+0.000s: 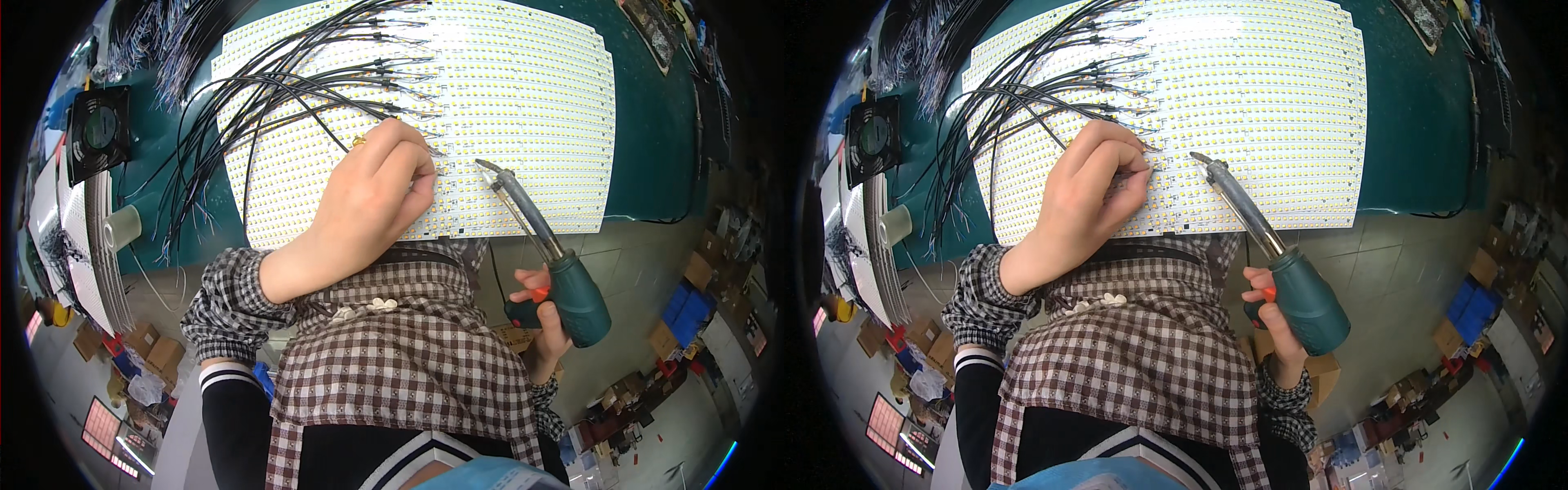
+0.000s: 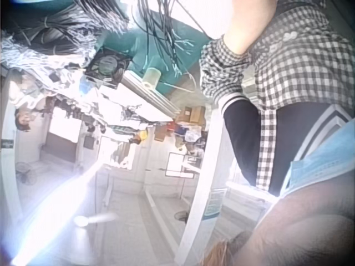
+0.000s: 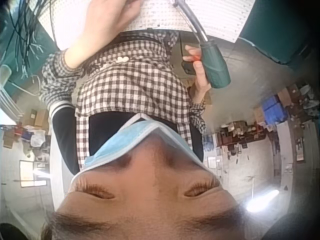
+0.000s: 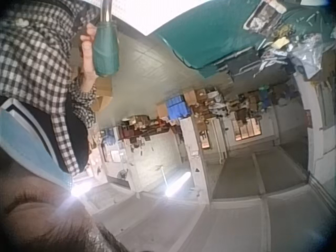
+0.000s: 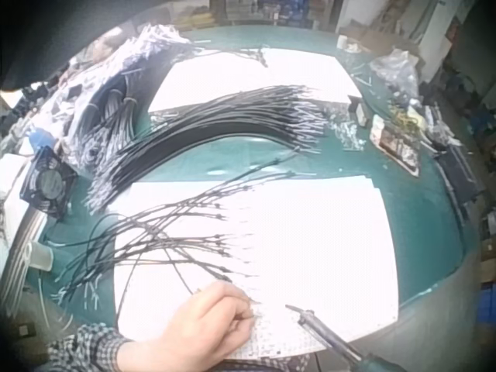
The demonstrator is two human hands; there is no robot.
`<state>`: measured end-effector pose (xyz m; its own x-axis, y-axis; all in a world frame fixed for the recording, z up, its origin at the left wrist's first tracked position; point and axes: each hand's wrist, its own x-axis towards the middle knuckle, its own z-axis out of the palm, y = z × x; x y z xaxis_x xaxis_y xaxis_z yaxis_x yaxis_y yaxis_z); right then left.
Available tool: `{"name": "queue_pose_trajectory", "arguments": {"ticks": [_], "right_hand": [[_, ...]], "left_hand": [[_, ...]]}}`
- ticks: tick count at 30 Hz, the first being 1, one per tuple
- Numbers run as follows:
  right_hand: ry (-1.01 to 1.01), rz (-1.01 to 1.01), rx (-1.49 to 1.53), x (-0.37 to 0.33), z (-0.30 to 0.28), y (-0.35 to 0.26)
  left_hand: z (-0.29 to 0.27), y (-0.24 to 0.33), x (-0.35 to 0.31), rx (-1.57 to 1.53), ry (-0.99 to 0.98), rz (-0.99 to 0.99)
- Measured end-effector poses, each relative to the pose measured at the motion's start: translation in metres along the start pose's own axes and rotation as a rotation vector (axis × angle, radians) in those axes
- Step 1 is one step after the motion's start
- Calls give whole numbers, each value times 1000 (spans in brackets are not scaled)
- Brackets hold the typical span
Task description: The person uses a soldering iron to attach black wires to a large LED panel on a green workbench. They repeatedly position wire ends onto contact points and apply the soldering iron to secure them. The person handles multiple wires and panels throughout the process.
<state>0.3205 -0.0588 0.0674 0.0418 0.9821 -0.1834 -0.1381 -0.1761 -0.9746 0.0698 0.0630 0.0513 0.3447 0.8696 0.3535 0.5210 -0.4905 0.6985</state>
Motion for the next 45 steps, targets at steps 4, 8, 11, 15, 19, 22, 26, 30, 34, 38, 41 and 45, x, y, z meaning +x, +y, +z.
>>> {"name": "queue_pose_trajectory", "arguments": {"ticks": [4,8,11,15,19,22,26,30,34,38,41,45], "right_hand": [[-18,-12,-63,-2,0,0],[-61,-12,-21,-1,-3,1],[-40,16,-126,1,5,-7],[-60,52,-102,-3,1,-2],[-63,70,-78,-3,0,0],[-70,64,-84,-3,-1,2],[-21,71,-35,-2,0,4],[-33,77,-65,-2,0,5],[-33,83,-77,-2,-1,5],[9,88,-43,-7,-2,10],[-83,-4,-71,-1,-5,8],[-43,-19,-18,0,-1,6]], "left_hand": [[6,3,-2,38,50,-22],[8,2,-2,62,76,-14],[10,3,-3,64,72,-27],[10,2,-3,58,86,-15],[9,3,-3,55,77,-28],[9,3,-3,54,77,-29],[9,2,-2,56,78,-26],[8,4,-2,58,66,-37],[8,3,-2,58,69,-29],[8,3,-3,53,56,-32],[7,3,-2,56,64,-22],[7,3,-1,52,74,-21]]}}
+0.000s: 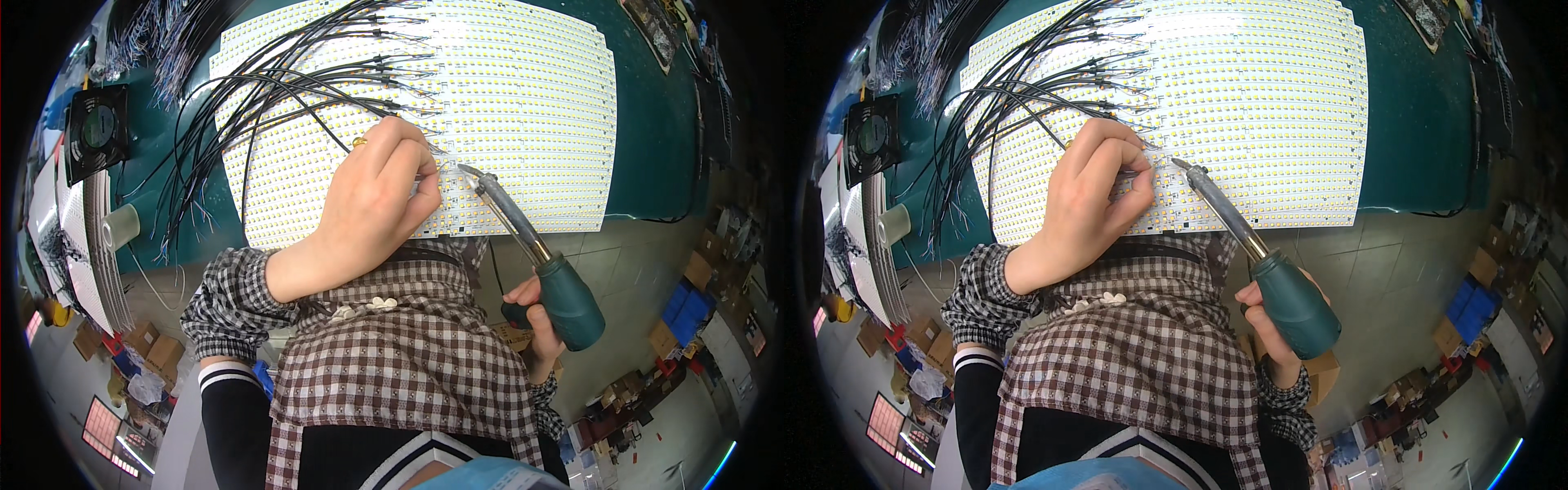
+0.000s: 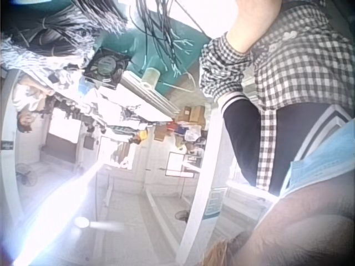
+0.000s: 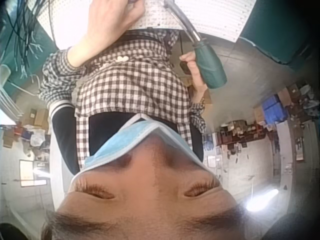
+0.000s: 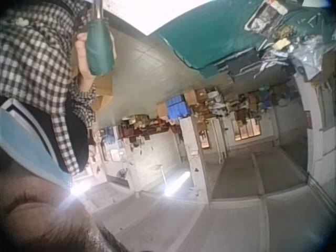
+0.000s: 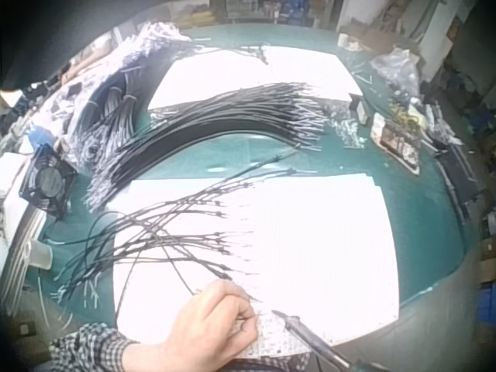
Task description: The person uses a soldering iron to attach black wires to a large LED panel on a green workbench. They repeatedly position wire ends onto contact points and apply the soldering iron to secure them. The person handles multiple wires and panels throughout the process.
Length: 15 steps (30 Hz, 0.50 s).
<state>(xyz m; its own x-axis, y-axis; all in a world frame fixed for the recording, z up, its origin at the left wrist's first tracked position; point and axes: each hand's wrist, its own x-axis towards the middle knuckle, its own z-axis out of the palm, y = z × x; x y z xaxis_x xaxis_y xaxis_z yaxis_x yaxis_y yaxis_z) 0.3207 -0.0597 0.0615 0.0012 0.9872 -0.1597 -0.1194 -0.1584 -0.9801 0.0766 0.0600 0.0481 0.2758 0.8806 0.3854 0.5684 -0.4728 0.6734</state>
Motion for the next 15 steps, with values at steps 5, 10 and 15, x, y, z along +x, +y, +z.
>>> {"name": "queue_pose_trajectory", "arguments": {"ticks": [5,10,15], "right_hand": [[-4,37,-88,1,4,-8],[-4,13,-61,0,3,-6],[1,6,34,8,-9,-6]], "left_hand": [[0,-1,0,-5,-13,4],[-1,2,0,-6,-30,-24],[-8,6,-2,46,-53,-48]]}}
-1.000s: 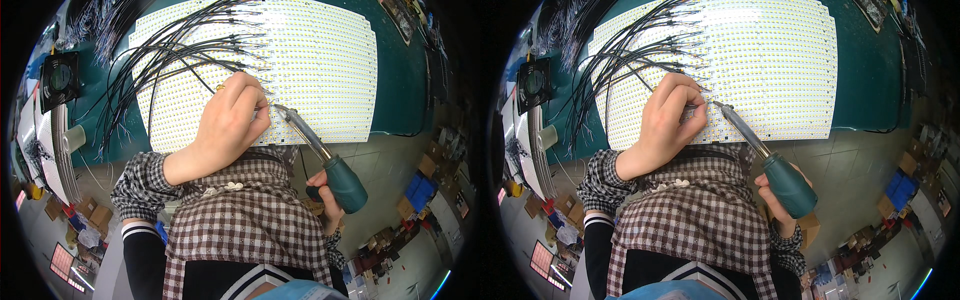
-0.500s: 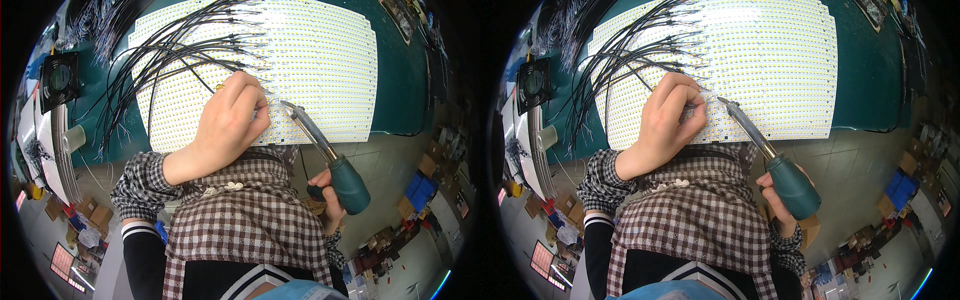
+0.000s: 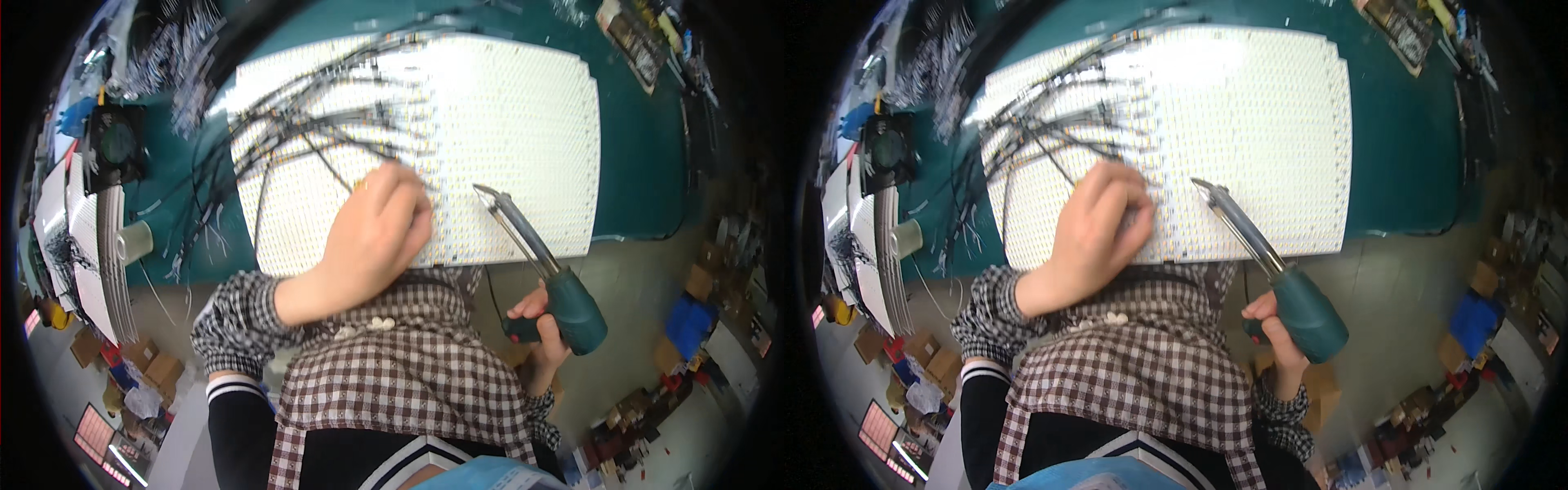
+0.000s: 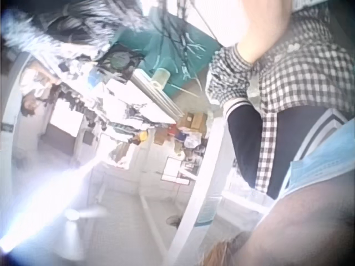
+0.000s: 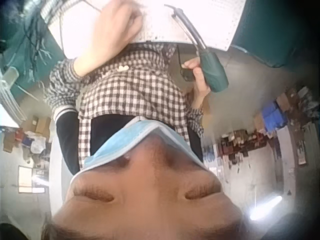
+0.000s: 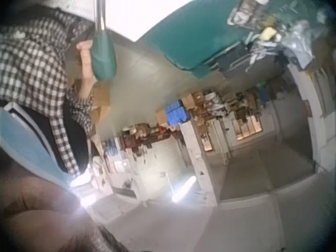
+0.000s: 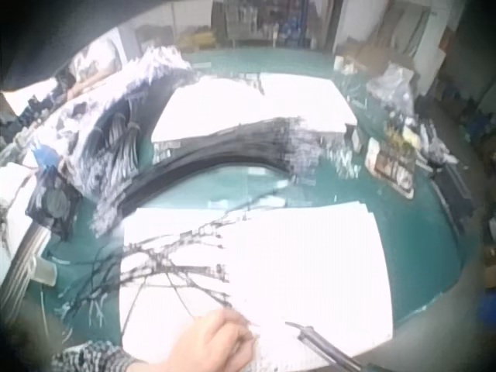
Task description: The person uses a soldering iron to attach black wires to a large LED panel on a green workbench. They repeatedly position wire ends onto contact points and apply the soldering iron to secure them. The person handles multiple wires and panels throughout the process.
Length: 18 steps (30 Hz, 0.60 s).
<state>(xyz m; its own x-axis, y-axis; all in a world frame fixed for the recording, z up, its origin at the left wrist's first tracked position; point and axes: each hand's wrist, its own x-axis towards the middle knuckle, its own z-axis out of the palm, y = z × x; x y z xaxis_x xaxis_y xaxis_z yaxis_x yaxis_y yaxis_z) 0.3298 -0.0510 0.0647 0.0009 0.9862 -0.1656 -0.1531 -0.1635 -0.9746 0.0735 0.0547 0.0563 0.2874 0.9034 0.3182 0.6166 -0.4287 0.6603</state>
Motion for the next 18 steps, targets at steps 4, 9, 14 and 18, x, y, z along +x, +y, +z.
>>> {"name": "queue_pose_trajectory", "arguments": {"ticks": [4,9,14,18], "right_hand": [[119,-63,185,12,-7,-4],[151,-79,192,25,-6,-12],[136,-76,212,21,-8,-15],[179,-85,233,17,-12,-12]], "left_hand": [[-47,11,44,96,0,77],[-46,-53,152,95,-63,-48],[-14,-89,198,165,-109,-126],[-34,-71,184,230,-59,-23]]}}
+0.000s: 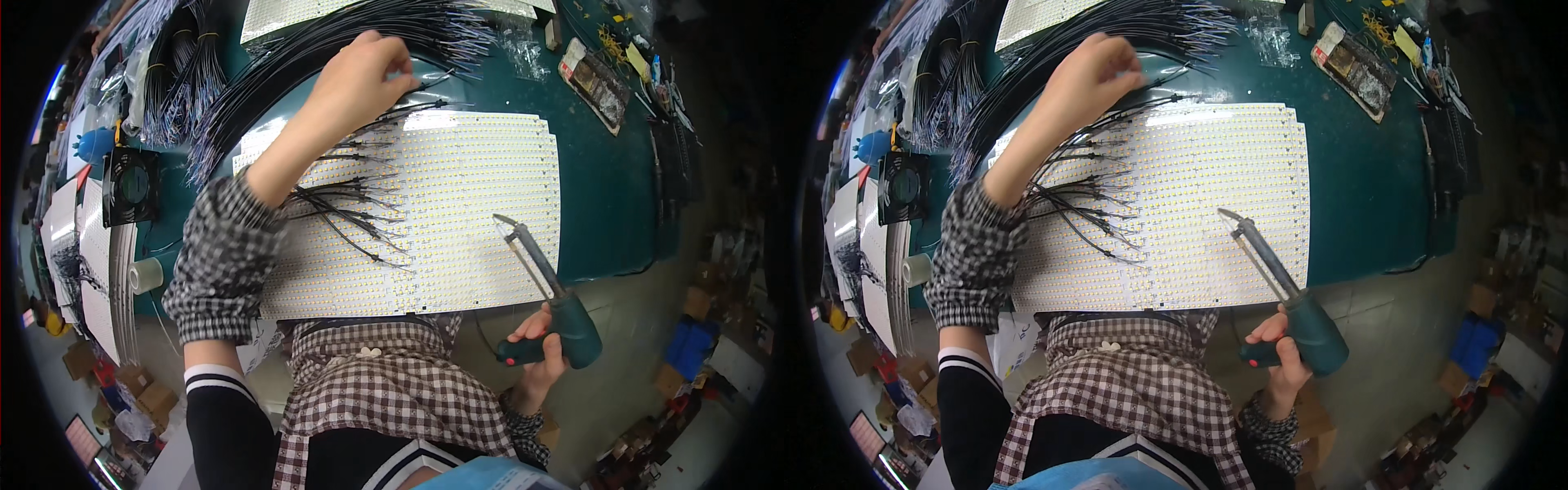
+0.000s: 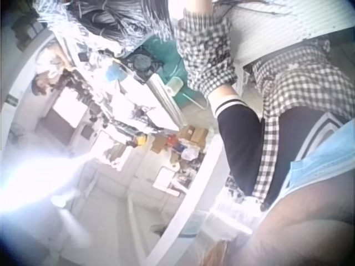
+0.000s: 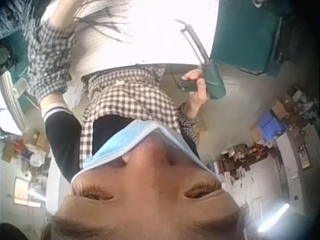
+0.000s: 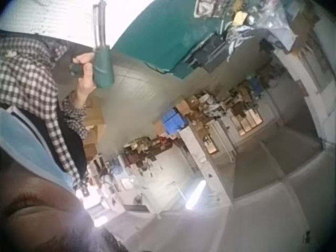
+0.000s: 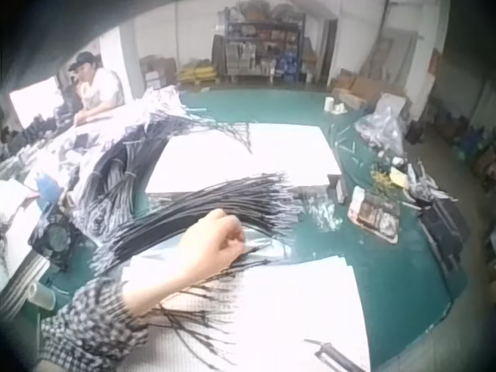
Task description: The person uses a soldering iron to attach black wires to a large LED panel on a green workbench. They repeatedly position wire ends onto contact points and apply the soldering iron to secure them. The person handles multiple wires and panels throughout the process.
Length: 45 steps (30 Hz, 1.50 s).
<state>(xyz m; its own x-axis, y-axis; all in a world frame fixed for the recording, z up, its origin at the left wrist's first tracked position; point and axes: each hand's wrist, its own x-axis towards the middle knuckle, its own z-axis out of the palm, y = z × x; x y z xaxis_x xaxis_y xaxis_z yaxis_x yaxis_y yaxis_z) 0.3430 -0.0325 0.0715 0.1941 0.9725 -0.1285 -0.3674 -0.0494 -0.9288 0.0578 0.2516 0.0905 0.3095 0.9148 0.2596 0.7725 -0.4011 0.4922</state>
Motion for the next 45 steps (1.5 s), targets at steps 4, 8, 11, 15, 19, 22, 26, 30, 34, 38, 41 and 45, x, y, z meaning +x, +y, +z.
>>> {"name": "queue_pose_trajectory", "arguments": {"ticks": [4,8,11,15,19,22,26,30,34,38,41,45], "right_hand": [[7,-20,0,6,-2,1],[-45,-60,0,6,0,2],[-57,-66,-34,3,-5,1],[27,-75,-82,-11,-6,-3],[-2,-67,-88,-11,-2,0],[-43,-70,-101,-14,-4,2],[-64,-60,-104,-22,-5,7],[-114,-16,-201,-26,-5,4],[-79,19,-216,-33,-1,5],[-124,51,-204,-37,-5,8],[-157,50,-197,-37,-6,10],[-175,47,-192,-38,-2,11]], "left_hand": [[2,-8,-27,-54,-217,-34],[2,-9,-35,7,-89,125],[-4,-2,-36,-9,62,238],[-37,61,-74,-290,2,178],[-48,99,-148,-318,-253,73],[-12,90,-180,-252,-242,-15],[11,79,-189,-264,-117,-62],[16,80,-190,-311,-59,-107],[19,76,-192,-398,-38,-136],[18,74,-195,-524,-42,-195],[19,74,-193,-494,-43,-189],[16,74,-190,-492,-97,-216]]}}
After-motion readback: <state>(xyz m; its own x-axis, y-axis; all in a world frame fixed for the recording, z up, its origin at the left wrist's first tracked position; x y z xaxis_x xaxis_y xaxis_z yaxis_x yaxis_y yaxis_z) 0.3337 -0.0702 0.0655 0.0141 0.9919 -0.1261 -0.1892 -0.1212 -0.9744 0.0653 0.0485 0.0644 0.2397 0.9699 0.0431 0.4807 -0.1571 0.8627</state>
